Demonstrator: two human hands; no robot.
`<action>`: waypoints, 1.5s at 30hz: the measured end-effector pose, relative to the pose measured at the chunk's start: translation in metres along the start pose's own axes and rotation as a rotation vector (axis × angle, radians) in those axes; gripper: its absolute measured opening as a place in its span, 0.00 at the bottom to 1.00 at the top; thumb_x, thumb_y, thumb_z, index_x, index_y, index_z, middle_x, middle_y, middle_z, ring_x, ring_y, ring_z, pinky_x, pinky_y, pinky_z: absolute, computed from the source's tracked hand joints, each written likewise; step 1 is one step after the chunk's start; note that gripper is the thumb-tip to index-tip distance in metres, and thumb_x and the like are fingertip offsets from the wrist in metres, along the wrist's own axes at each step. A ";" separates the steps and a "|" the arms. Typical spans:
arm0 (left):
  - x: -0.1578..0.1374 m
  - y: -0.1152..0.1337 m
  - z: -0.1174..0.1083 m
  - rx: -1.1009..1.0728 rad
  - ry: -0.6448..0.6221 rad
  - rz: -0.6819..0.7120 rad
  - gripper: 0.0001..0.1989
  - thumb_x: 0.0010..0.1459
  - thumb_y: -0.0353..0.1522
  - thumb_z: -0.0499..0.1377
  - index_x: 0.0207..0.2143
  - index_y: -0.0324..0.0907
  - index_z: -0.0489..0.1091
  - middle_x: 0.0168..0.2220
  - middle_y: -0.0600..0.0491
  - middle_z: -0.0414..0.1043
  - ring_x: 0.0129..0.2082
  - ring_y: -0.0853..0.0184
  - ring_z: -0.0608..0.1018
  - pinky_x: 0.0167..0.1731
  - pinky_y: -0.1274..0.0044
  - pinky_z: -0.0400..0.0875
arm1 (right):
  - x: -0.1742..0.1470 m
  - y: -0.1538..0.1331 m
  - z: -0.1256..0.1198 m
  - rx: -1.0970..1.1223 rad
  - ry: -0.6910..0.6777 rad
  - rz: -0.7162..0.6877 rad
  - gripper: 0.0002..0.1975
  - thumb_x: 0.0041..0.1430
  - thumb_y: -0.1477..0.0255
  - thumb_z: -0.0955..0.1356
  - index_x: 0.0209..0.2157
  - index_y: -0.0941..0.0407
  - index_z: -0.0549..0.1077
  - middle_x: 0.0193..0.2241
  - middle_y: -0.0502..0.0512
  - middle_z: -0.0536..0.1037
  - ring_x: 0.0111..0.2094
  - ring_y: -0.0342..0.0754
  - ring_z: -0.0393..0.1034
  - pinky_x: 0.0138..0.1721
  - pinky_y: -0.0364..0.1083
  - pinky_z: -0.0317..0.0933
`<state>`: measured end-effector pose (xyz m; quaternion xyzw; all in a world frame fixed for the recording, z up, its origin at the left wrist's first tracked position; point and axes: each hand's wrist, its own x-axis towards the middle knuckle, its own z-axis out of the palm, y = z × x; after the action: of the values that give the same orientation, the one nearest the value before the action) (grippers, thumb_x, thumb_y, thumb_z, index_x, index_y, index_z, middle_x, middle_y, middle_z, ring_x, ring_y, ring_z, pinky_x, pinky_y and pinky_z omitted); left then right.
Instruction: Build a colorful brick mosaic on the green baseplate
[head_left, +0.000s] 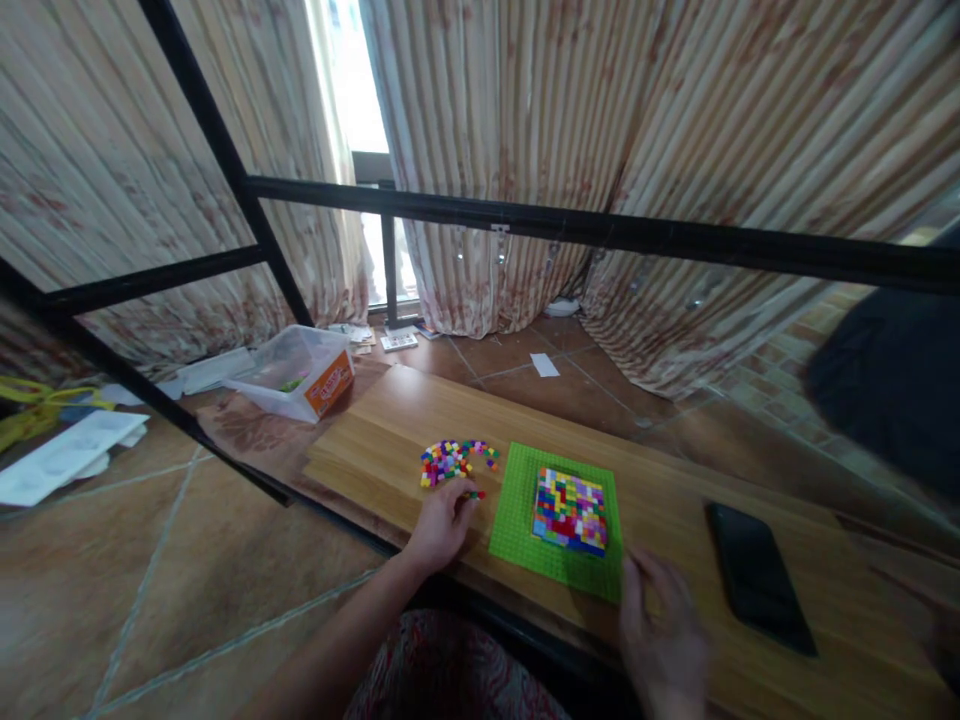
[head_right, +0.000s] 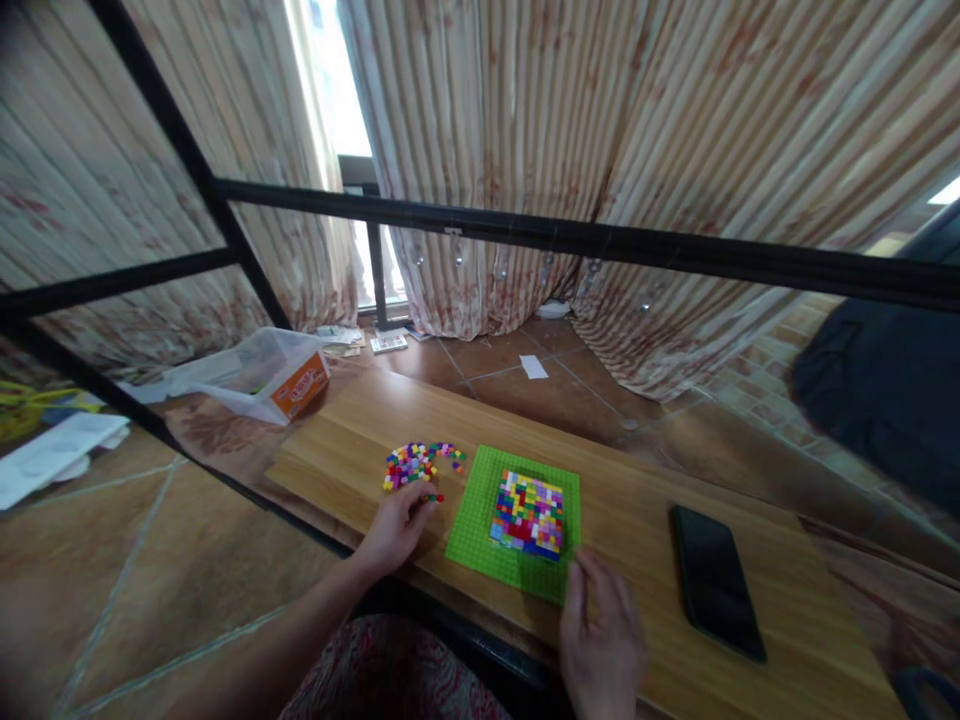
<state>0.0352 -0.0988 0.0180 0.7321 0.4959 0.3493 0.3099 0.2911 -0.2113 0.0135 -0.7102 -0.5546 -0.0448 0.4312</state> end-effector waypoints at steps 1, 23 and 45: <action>-0.002 0.000 -0.001 -0.023 -0.017 0.003 0.07 0.61 0.31 0.52 0.36 0.41 0.70 0.32 0.52 0.72 0.33 0.67 0.74 0.36 0.76 0.69 | -0.002 -0.019 0.004 0.069 -0.058 -0.007 0.18 0.64 0.58 0.61 0.43 0.55 0.75 0.41 0.62 0.79 0.43 0.56 0.72 0.46 0.54 0.64; -0.008 -0.004 -0.016 -0.221 -0.259 0.096 0.05 0.61 0.30 0.54 0.38 0.41 0.70 0.37 0.52 0.73 0.39 0.67 0.74 0.43 0.77 0.68 | 0.010 -0.094 0.091 0.579 -0.604 0.240 0.14 0.60 0.61 0.64 0.34 0.55 0.77 0.33 0.55 0.79 0.36 0.50 0.73 0.40 0.47 0.64; -0.009 -0.011 -0.007 -0.270 -0.100 0.093 0.10 0.62 0.34 0.57 0.44 0.42 0.73 0.39 0.49 0.76 0.39 0.66 0.76 0.42 0.75 0.69 | 0.000 -0.098 0.107 0.359 -0.407 0.202 0.15 0.59 0.67 0.63 0.41 0.58 0.77 0.40 0.62 0.80 0.41 0.53 0.74 0.46 0.52 0.65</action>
<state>0.0214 -0.1036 0.0116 0.7225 0.3937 0.3900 0.4134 0.1657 -0.1392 0.0016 -0.6685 -0.5555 0.2406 0.4321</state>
